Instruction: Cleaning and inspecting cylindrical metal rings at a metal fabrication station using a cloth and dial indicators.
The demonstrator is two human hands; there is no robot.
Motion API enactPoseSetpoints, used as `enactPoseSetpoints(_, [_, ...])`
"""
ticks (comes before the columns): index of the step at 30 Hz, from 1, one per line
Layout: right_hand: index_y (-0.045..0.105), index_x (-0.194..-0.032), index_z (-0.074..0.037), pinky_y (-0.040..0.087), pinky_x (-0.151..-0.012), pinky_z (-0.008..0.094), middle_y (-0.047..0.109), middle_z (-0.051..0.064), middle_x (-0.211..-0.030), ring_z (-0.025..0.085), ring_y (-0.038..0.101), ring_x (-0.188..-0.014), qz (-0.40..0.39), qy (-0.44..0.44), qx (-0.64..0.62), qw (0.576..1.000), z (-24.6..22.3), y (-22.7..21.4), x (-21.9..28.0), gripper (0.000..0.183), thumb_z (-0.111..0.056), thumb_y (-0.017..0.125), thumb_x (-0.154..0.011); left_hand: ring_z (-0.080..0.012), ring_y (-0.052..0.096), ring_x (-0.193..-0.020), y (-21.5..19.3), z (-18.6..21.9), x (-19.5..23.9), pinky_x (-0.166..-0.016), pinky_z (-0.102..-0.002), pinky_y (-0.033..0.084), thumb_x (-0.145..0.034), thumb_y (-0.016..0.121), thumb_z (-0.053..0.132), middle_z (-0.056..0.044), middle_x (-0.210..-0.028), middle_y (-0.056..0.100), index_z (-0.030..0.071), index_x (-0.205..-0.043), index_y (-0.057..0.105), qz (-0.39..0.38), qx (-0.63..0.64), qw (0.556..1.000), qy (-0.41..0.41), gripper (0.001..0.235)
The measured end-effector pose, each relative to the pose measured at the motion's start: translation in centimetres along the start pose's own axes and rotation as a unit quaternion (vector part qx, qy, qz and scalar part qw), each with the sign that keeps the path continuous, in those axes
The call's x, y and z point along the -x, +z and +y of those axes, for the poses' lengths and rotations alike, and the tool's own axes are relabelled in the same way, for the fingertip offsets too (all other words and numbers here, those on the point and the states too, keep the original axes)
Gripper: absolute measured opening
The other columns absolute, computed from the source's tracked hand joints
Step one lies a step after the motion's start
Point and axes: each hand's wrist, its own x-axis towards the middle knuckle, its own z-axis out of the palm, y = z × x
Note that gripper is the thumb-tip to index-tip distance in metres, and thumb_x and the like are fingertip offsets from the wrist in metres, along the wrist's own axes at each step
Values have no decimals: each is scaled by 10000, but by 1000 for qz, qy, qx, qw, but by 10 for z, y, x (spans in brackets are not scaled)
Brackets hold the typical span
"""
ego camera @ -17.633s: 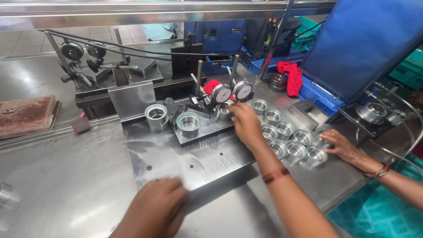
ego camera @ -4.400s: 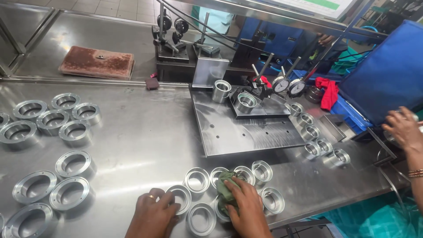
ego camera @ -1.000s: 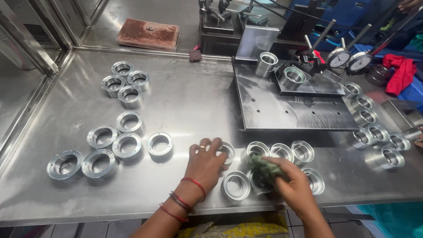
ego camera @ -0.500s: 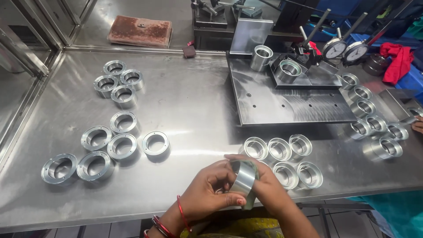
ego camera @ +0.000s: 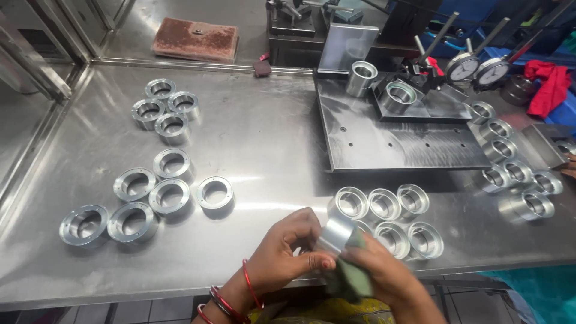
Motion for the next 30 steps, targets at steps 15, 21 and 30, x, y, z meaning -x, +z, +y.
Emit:
enactPoseSetpoints(15, [655, -1171, -62, 665, -718, 312, 735, 76, -977, 167, 760, -872, 24, -340, 302, 890, -28, 35, 24, 458, 24, 816, -751, -179, 583, -1163, 17, 4, -13, -1006, -337, 521, -961, 418, 605, -95, -1283, 551, 81, -1601, 241, 36, 149, 988, -33, 846])
enactPoseSetpoints(21, [725, -1191, -71, 555, -612, 328, 753, 83, -925, 204, 712, -759, 59, -322, 405, 854, -36, 16, 27, 409, -72, 794, -787, -240, 577, -1254, 6, 1, -5, -1088, -389, 498, -949, 362, 718, -197, -1335, 559, 105, -1644, 219, 27, 343, 934, -95, 938])
enactPoseSetpoints(30, [595, -1422, -211, 412, -1024, 493, 610, 79, -1343, 289, 529, -1228, 170, -230, 717, 636, -17, -12, -15, 684, -237, 783, -765, -286, 592, -1182, -20, 12, 7, -1012, -412, 486, -878, 701, 530, -141, -1326, 537, 94, -1530, 308, 57, -316, 938, -128, 877])
